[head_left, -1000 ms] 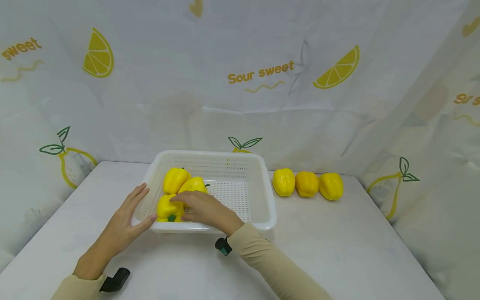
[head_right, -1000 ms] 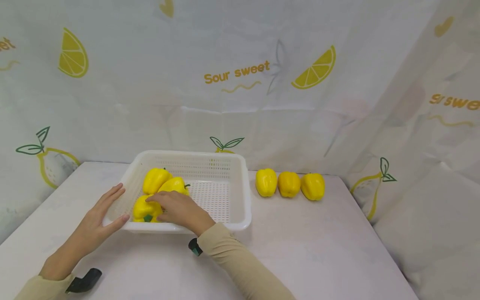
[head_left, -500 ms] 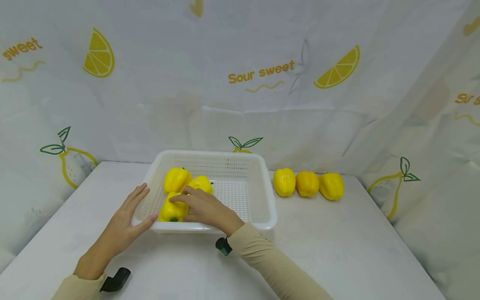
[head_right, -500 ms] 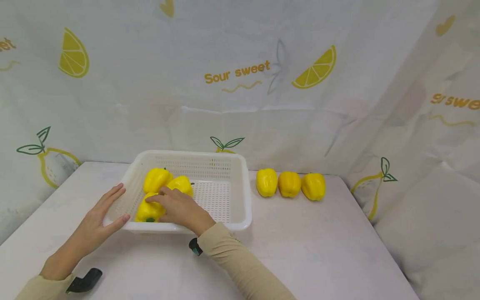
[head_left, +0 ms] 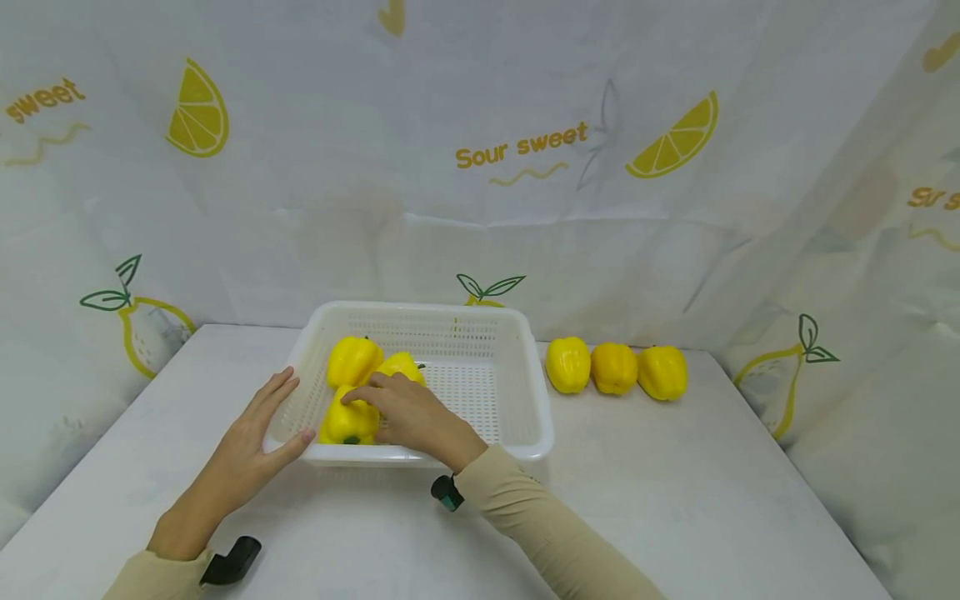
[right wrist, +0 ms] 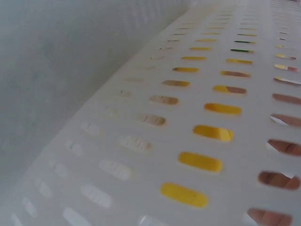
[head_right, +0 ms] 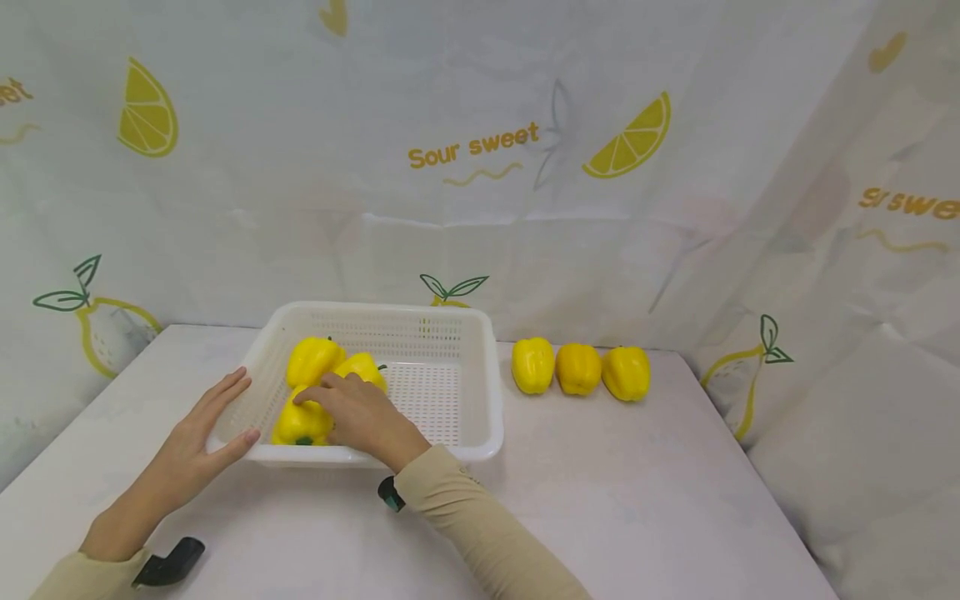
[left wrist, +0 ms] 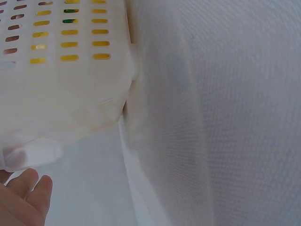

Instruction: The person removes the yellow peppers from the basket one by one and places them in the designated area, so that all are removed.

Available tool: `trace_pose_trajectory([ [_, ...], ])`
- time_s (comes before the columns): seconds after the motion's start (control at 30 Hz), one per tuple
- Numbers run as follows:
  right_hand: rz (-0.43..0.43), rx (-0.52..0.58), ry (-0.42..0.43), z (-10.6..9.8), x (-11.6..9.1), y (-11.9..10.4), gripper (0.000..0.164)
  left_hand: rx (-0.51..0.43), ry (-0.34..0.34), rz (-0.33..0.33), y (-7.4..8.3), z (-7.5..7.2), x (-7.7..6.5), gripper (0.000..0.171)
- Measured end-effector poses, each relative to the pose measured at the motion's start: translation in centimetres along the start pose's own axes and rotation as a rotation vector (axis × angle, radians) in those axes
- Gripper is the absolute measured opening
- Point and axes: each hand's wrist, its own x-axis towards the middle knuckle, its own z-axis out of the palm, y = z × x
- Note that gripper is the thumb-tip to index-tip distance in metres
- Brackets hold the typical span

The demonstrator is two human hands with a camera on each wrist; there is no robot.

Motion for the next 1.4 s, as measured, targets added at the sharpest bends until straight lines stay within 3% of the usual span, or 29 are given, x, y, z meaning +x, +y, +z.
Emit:
trace_pose_trajectory([
  [0.53,0.047,0.044,-0.003,-0.04,0.09,-0.11,0.054,0.010,-0.001,-0.005,0.08,-0.10,0.05,0.075],
  [0.93,0.019,0.065,0.028,0.02,0.08,-0.01,0.052,0.009,-0.002,0.000,-0.07,0.02,0.06,0.076],
  [1.4,0.138,0.005,-0.037,0.18,-0.06,-0.08,0.059,0.000,0.004,-0.001,-0.06,0.03,-0.02,0.075],
])
